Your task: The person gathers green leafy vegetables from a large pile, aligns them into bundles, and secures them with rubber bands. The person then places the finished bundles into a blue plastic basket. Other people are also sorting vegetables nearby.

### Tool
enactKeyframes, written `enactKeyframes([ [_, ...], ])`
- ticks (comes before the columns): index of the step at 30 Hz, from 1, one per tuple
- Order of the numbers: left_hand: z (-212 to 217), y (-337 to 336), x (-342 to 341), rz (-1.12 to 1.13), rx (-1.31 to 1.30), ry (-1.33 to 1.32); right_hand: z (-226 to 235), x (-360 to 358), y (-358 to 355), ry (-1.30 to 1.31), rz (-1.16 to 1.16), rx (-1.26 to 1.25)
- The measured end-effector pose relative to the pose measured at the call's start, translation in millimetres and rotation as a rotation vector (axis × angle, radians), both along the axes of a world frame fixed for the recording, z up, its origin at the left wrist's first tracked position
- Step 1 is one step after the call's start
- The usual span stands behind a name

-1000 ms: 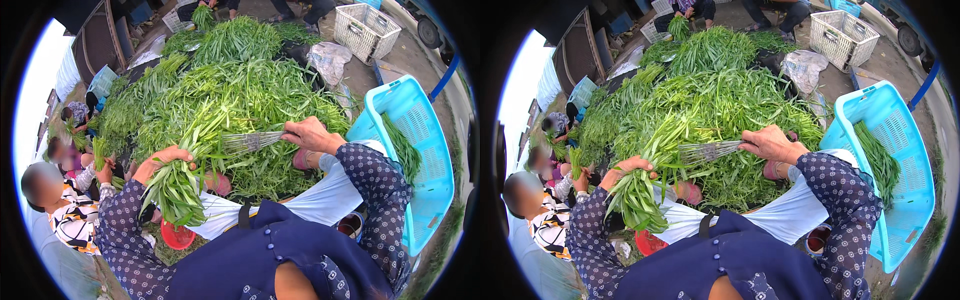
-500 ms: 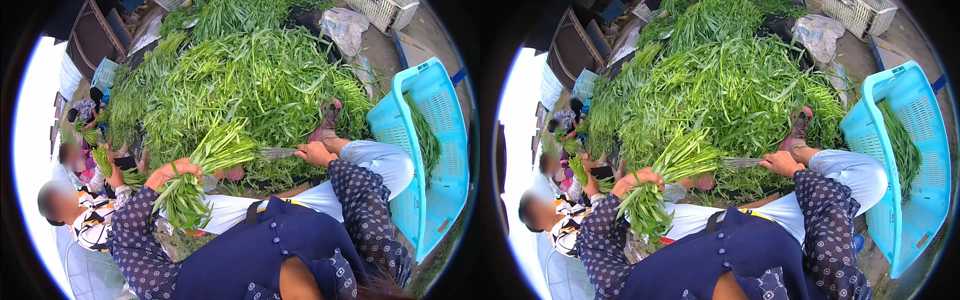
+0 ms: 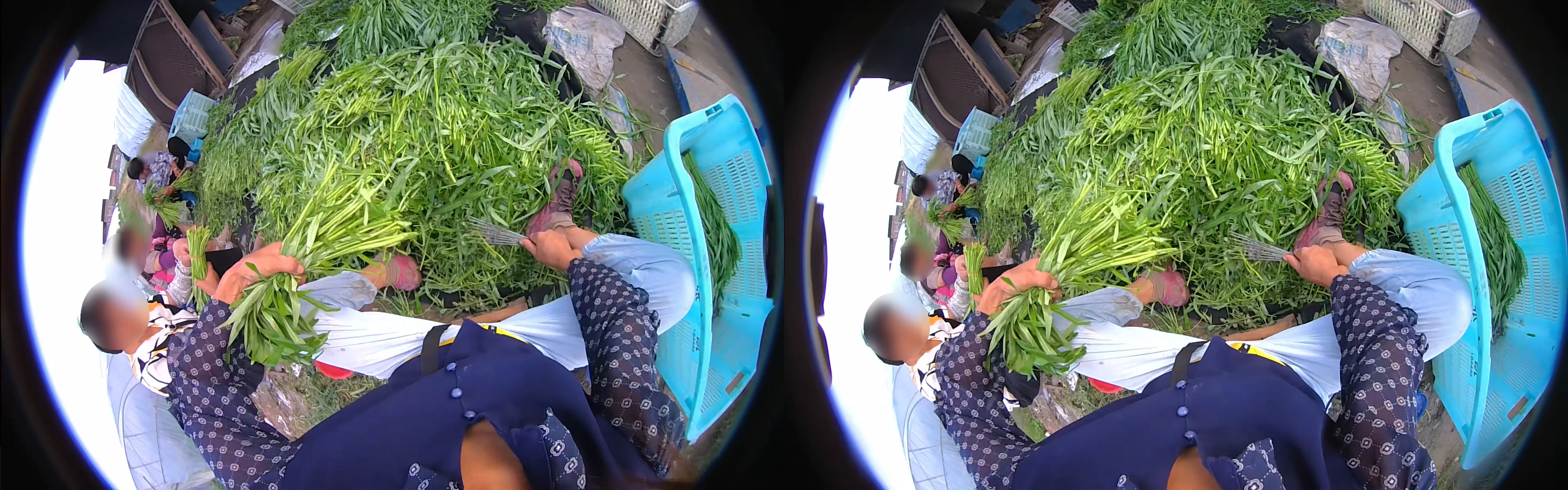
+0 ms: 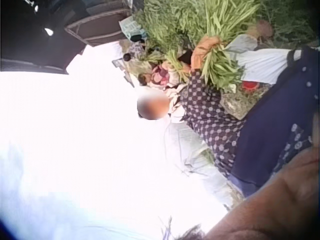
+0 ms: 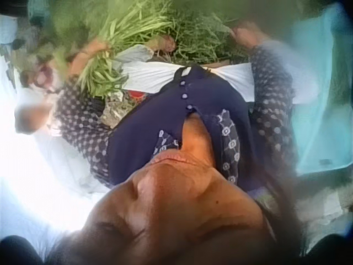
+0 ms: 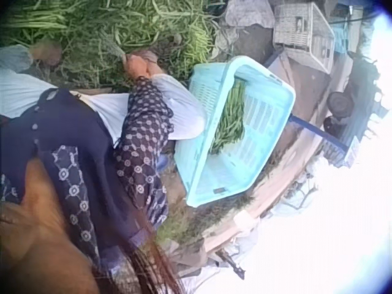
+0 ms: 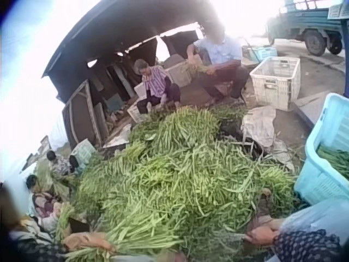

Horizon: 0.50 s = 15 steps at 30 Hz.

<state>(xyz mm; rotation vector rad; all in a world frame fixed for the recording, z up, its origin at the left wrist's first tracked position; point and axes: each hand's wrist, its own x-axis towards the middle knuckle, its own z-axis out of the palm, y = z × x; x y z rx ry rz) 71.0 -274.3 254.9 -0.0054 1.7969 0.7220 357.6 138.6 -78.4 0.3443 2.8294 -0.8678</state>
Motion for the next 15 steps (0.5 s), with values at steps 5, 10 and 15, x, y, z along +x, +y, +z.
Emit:
enactKeyframes([
  [5, 4.0, 8.4, -5.7, -0.159, -0.055, 0.107, 79.6, -46.7, -42.9, 0.195, 0.072, -0.28],
  [10, 3.2, 54.5, 16.8, -0.346, -0.029, 0.054, 96.5, -86.3, -73.6, 0.31, 0.223, -0.315],
  [15, 20.9, 11.1, 7.4, -0.371, -0.104, 0.22, 34.9, -34.2, -14.2, -0.023, -0.012, -0.178],
])
